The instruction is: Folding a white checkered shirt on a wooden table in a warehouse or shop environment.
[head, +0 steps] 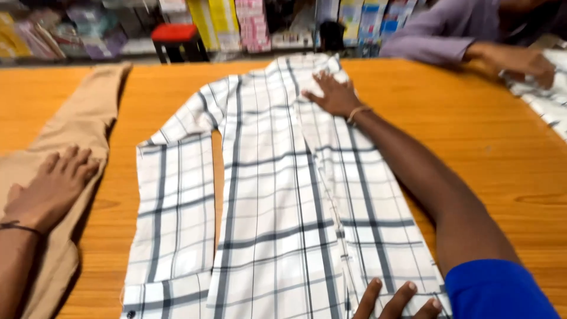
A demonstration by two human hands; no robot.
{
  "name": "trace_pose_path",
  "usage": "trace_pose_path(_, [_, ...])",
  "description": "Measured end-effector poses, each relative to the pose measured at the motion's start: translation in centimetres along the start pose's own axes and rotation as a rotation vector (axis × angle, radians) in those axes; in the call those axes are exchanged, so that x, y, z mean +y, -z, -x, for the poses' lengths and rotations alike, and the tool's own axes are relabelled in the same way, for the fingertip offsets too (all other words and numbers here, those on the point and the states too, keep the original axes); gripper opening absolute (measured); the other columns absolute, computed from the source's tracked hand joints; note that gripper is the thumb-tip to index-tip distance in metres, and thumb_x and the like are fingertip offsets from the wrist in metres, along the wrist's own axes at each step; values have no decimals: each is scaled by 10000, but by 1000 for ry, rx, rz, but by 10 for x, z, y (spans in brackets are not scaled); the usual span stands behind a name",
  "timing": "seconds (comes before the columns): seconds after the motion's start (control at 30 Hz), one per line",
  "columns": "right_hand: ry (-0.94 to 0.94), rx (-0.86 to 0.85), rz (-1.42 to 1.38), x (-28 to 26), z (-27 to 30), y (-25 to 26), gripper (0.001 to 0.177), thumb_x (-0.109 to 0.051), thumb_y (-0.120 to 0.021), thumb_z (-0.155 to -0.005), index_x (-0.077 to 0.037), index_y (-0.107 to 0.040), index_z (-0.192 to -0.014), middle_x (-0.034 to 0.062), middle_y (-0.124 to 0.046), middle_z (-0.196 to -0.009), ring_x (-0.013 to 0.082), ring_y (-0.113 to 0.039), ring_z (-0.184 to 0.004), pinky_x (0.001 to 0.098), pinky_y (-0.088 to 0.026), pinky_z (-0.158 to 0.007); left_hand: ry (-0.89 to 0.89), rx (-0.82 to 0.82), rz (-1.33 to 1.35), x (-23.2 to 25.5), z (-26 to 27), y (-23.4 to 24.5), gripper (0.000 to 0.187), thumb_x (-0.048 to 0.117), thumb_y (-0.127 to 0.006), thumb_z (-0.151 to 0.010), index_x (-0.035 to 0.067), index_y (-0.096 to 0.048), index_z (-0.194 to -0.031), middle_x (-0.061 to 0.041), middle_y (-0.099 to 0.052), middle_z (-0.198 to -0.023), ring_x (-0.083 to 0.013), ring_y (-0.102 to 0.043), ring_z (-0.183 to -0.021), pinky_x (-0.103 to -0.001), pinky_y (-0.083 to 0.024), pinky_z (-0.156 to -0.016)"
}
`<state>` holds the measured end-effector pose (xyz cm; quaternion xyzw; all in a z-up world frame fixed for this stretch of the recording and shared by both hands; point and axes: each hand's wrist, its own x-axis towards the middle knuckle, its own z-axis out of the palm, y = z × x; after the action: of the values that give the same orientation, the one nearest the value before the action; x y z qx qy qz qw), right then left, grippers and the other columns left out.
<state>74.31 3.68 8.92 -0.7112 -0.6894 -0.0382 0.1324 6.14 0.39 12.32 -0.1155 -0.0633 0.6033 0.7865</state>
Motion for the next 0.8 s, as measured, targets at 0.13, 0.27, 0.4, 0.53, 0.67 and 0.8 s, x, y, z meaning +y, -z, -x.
trace_pose_path(0.13, [-4,-5,-39,-13,11,23,973,-836,-276,-921,-163,-286,-1623,103,-251,-1701,273,-241,-1562,659,-173,-1166,175,188,1249,44,-27,24,559,434,-311,-1054,231,-310,-1575,-69,-209,-1739,-261,-169,-1633,-432,-170,-1319])
trace_pose_path(0.27, [-9,40,-98,-20,16,33,935,-818,-332,-922,-153,-390,-1577,88,-302,-1684,249,-292,-1544,600,-208,-1164,235,250,1770,38,-24,19,529,369,-316,-1051,246,-303,-1565,-31,-207,-1726,-218,-173,-1629,-381,-201,-1337])
trace_pose_path(0.4, [110,218,-122,-28,30,45,734,-653,-585,-972,-81,-585,-1431,175,-495,-1535,306,-416,-1425,593,-246,-1076,40,44,1480,-51,23,-20,797,653,-275,-957,183,-220,-1599,-83,-146,-1726,-248,-120,-1593,-410,-118,-1299])
trace_pose_path(0.53, [339,580,-59,-32,38,52,229,-309,-736,-942,-82,-753,-974,86,-741,-1022,274,-614,-1091,495,-385,-966,3,-60,429,-16,5,-3,976,776,-239,-948,87,-191,-1638,-169,-147,-1735,-338,-128,-1585,-524,-97,-1262])
trace_pose_path(0.67, [525,622,139,-47,52,64,261,-245,-720,-976,-81,-731,-773,78,-710,-793,230,-630,-888,420,-419,-911,-33,-105,729,-41,24,-22,959,800,-225,-952,155,-135,-1655,-128,-87,-1757,-330,-96,-1605,-526,-89,-1276])
trace_pose_path(0.8, [615,595,205,-60,57,65,241,-217,-710,-948,-63,-720,-763,65,-707,-753,236,-647,-856,414,-472,-871,-127,-67,1054,-42,24,-18,998,819,-222,-937,125,-131,-1649,-162,-83,-1737,-350,-94,-1568,-523,-79,-1239])
